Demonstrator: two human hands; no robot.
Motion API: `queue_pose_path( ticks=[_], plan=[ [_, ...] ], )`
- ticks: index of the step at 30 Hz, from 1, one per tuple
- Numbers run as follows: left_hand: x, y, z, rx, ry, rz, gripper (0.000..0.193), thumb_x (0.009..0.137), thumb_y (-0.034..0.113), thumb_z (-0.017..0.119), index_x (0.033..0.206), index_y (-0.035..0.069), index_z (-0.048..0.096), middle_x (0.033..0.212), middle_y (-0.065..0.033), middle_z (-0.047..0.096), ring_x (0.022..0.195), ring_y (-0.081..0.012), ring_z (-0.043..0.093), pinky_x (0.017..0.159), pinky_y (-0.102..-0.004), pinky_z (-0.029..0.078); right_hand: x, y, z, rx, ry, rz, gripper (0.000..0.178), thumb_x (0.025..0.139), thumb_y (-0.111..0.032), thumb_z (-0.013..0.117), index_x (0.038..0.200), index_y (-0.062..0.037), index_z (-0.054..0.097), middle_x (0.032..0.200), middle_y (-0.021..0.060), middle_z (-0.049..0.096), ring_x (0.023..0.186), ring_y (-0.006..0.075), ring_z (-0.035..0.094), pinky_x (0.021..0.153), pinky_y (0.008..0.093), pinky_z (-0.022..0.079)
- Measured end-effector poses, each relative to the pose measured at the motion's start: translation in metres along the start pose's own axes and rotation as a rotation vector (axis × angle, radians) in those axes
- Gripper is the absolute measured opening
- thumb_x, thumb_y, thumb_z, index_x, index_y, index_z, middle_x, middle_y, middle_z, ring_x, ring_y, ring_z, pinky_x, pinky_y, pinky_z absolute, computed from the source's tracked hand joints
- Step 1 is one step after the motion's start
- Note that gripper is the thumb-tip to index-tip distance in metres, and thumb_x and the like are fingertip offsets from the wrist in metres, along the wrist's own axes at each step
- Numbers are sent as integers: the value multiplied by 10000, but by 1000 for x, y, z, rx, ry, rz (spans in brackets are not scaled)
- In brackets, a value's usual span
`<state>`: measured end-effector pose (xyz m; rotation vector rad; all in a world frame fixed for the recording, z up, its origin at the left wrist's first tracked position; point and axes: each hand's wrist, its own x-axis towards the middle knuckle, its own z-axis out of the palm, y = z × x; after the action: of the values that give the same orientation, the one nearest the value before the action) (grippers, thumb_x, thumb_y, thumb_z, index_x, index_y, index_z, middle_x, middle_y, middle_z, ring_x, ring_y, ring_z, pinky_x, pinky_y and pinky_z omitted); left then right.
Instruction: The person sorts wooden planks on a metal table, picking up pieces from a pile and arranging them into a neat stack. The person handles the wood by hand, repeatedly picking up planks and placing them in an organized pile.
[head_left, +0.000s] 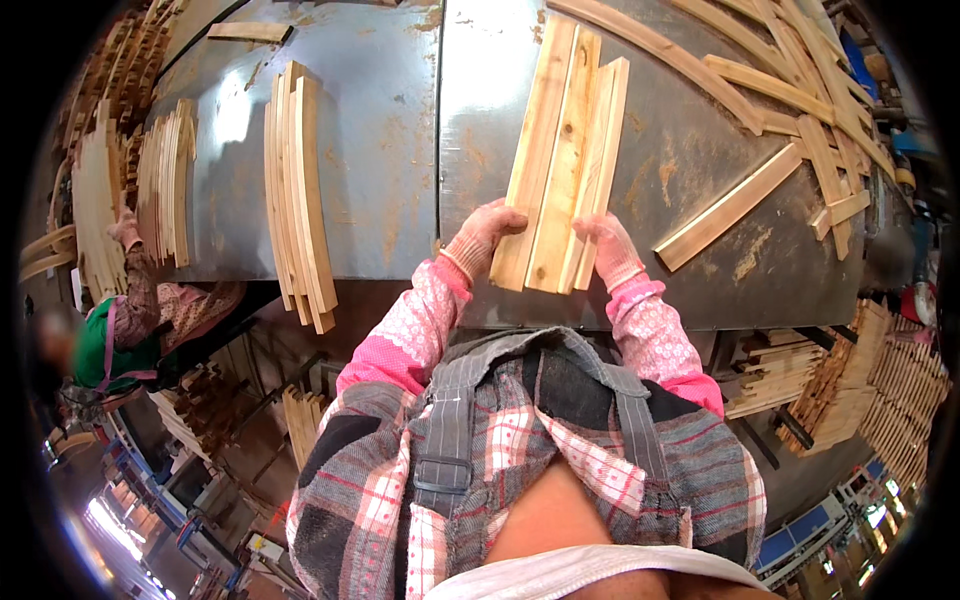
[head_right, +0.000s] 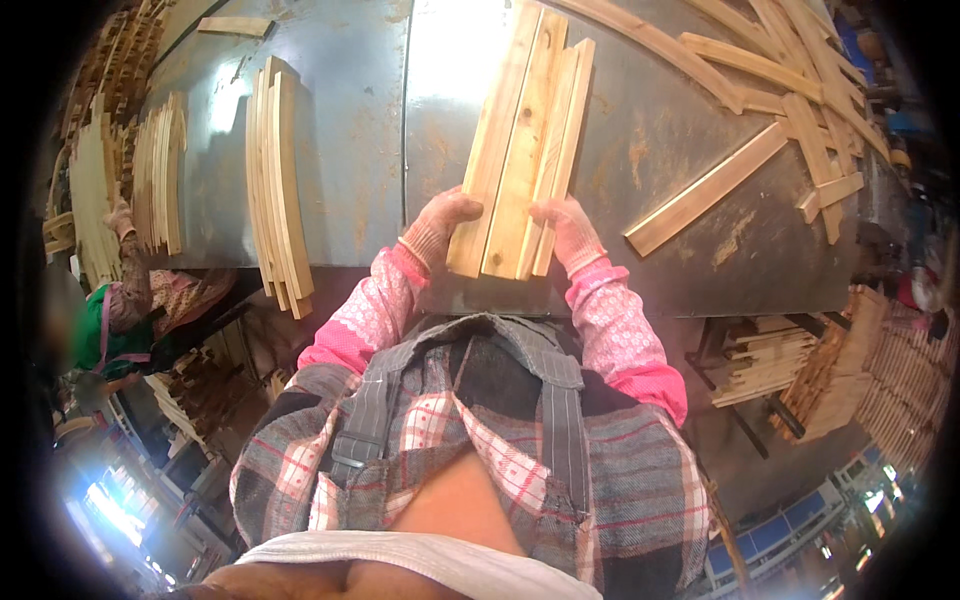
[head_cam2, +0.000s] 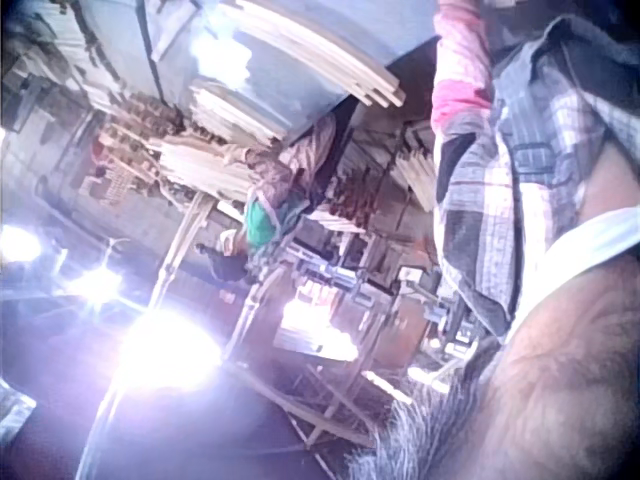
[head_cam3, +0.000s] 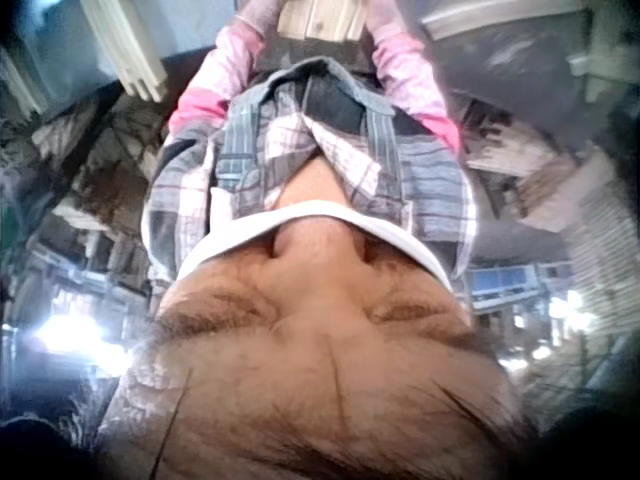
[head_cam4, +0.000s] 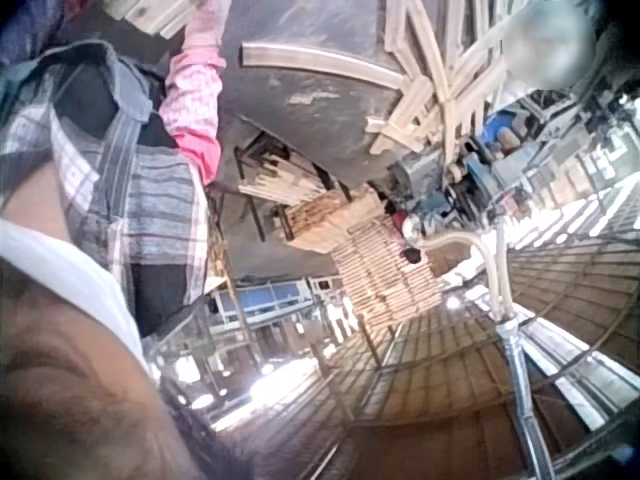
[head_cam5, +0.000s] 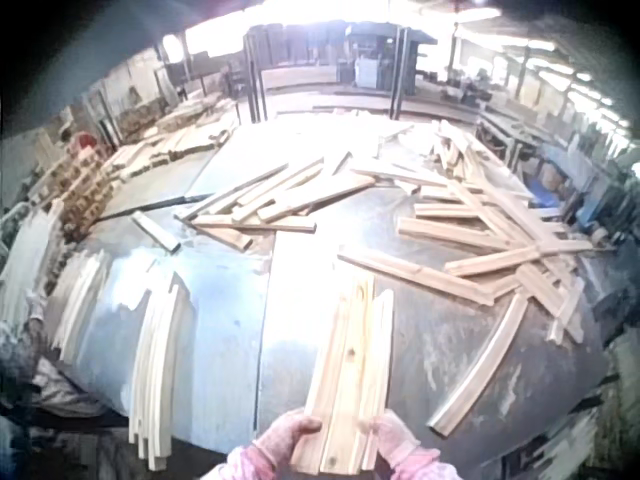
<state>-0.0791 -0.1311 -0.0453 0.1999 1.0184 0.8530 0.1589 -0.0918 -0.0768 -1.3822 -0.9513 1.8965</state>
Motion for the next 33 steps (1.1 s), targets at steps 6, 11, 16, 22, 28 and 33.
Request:
queue_pose_path(
  ticks=[6, 11, 16, 22, 28, 33],
  plan=[
    [20, -25, -7, 900, 181, -151, 447, 881, 255, 674, 1228, -26, 649, 1101, -202, 731, 994, -308, 716, 920, -387, 560, -1, -8, -4, 17, -63, 34, 285, 827, -163, 709, 1042, 24, 706, 940, 64, 731, 831, 173, 688, 846, 320, 572],
    [-11, 12, 38, 1378, 146, -98, 532, 867, 397, 681, 1230, 8, 675, 1142, -244, 719, 1099, -371, 690, 950, -428, 540, 10, -23, 21, 153, -202, 130, 500, 770, 17, 715, 1258, 41, 608, 1100, 83, 698, 976, 170, 657, 916, 310, 527],
    [0, 43, 15, 1281, -40, -308, 659, 826, 524, 738, 1226, 3, 686, 1111, -240, 727, 1094, -366, 695, 961, -430, 531, 8, -73, 47, -801, -165, 143, 624, 778, -352, 812, 1279, -20, 648, 1205, 204, 716, 1089, 281, 711, 948, 397, 554],
    [66, 41, 79, 1350, 580, 295, 1229, 717, 501, 850, 1534, -153, 204, 1389, -319, 525, 1290, -412, 565, 1085, -428, 474, 44, -86, 51, -1593, -521, 141, 645, 791, -533, 735, 1245, -75, 695, 1141, 228, 732, 1078, 369, 705, 939, 447, 555],
    [66, 66, 75, 1265, 767, 161, 1192, 652, 344, 839, 1576, -52, 197, 1317, -274, 556, 1239, -414, 582, 1058, -432, 496, 129, -187, -72, -1554, 148, -192, 744, 854, -322, 763, 1470, -4, 493, 1400, 266, 588, 1315, 392, 568, 1119, 466, 448],
    [13, 93, -61, 1291, 1013, 288, 1114, 669, 333, 838, 1566, -11, 275, 1322, -273, 557, 1197, -421, 607, 1039, -439, 519, 223, -214, -155, -1722, 400, -224, 866, 859, -334, 782, 1561, -43, 367, 1383, 261, 588, 1272, 388, 598, 1076, 457, 485]
  ],
)
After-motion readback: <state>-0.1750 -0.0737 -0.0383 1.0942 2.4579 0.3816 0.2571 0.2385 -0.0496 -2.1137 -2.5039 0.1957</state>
